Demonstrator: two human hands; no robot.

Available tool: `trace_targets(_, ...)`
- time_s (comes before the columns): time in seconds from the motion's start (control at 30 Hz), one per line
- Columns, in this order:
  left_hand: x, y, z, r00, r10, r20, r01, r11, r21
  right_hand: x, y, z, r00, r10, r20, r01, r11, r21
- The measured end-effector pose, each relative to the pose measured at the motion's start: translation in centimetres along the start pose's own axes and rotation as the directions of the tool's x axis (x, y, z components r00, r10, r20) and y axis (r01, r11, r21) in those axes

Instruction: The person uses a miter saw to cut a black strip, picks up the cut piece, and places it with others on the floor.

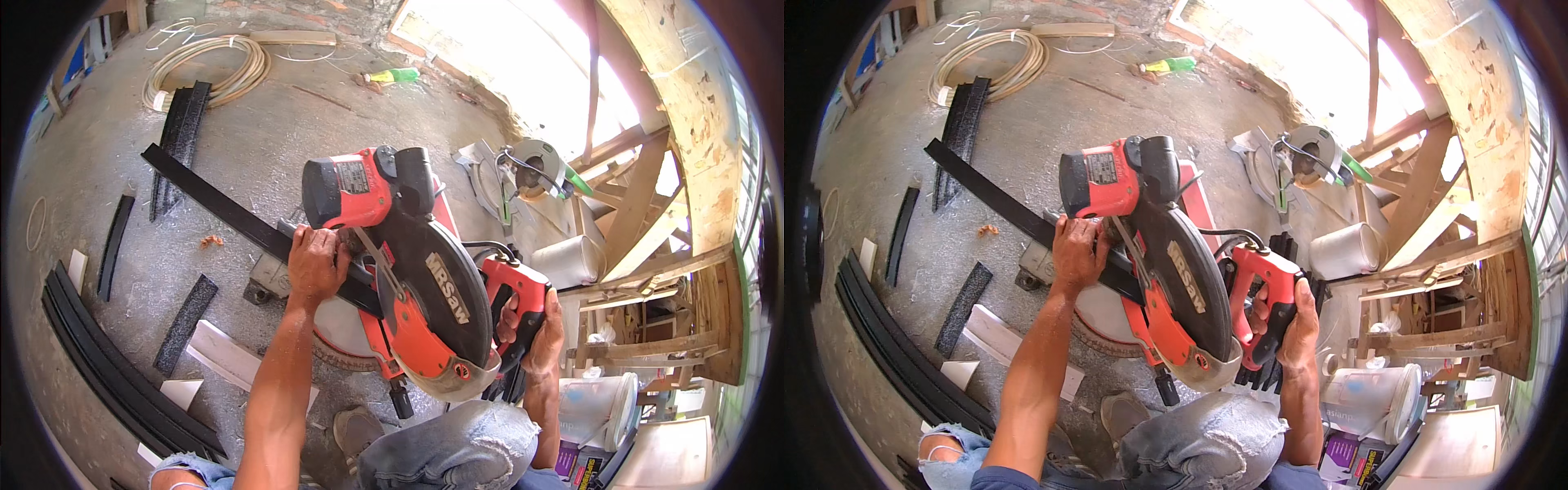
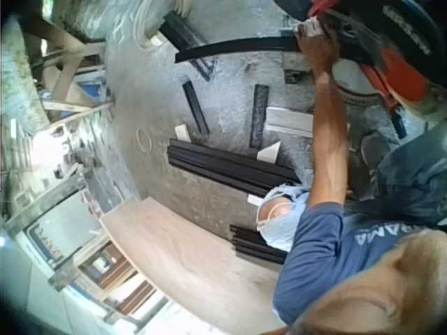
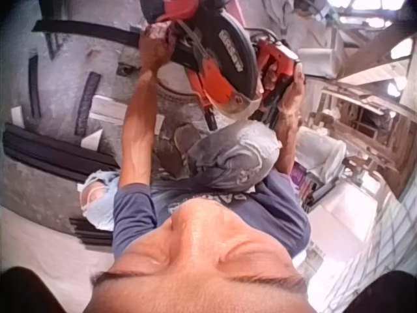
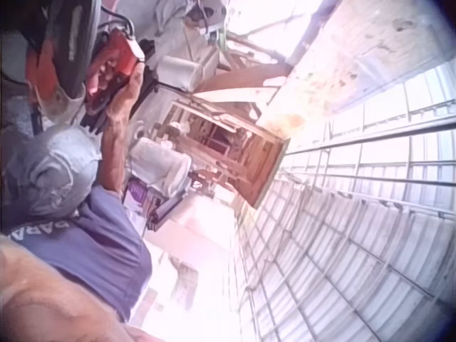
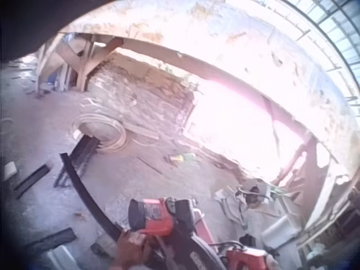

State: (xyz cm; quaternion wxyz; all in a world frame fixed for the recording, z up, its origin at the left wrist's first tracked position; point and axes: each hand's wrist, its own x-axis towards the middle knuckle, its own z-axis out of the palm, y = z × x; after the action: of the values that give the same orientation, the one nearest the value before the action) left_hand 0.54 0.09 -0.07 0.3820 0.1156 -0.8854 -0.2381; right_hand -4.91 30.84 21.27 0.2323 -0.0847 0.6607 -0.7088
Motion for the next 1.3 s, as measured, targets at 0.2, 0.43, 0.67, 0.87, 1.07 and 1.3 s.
trace_targets(0.2, 0.11, 0.20, -0.31, 0.999, -0.024, 0.030, 0.022, 0.999, 0.042, 0.04, -0.14, 0.38, 1.000, -0.018, 0.007, 0.018, 1.000, -0.006)
trace_targets(0.43, 0.29, 0.43, -0.53, 0.999, -0.027, 0.044, 0.025, 0.999, 0.038, 0.01, 0.14, -0.01, 1.000, -0.010, 0.026, 0.009, 0.999, 0.030)
trace_targets(0.67, 0.25, 0.40, -0.52, 0.997, -0.044, 0.062, 0.042, 0.998, 0.047, -0.02, 0.13, 0.18, 1.000, -0.015, 0.025, 0.014, 1.000, 0.014)
trace_targets(0.87, 0.18, 0.27, -0.31, 0.998, -0.034, 0.043, 0.032, 0.998, 0.061, 0.03, 0.27, 0.19, 1.000, -0.001, 0.016, 0.000, 0.999, 0.032)
trace_targets(1.07, 0.03, 0.03, 0.03, 0.999, -0.041, 0.016, 0.040, 0.998, 0.046, 0.04, 0.45, -0.01, 1.000, 0.002, -0.011, -0.001, 1.000, 0.024)
trace_targets(1.3, 0.02, -0.11, 0.38, 1.000, -0.024, 0.002, 0.024, 0.999, 0.031, -0.22, 0.19, -0.01, 1.000, 0.012, -0.015, -0.012, 0.999, 0.050)
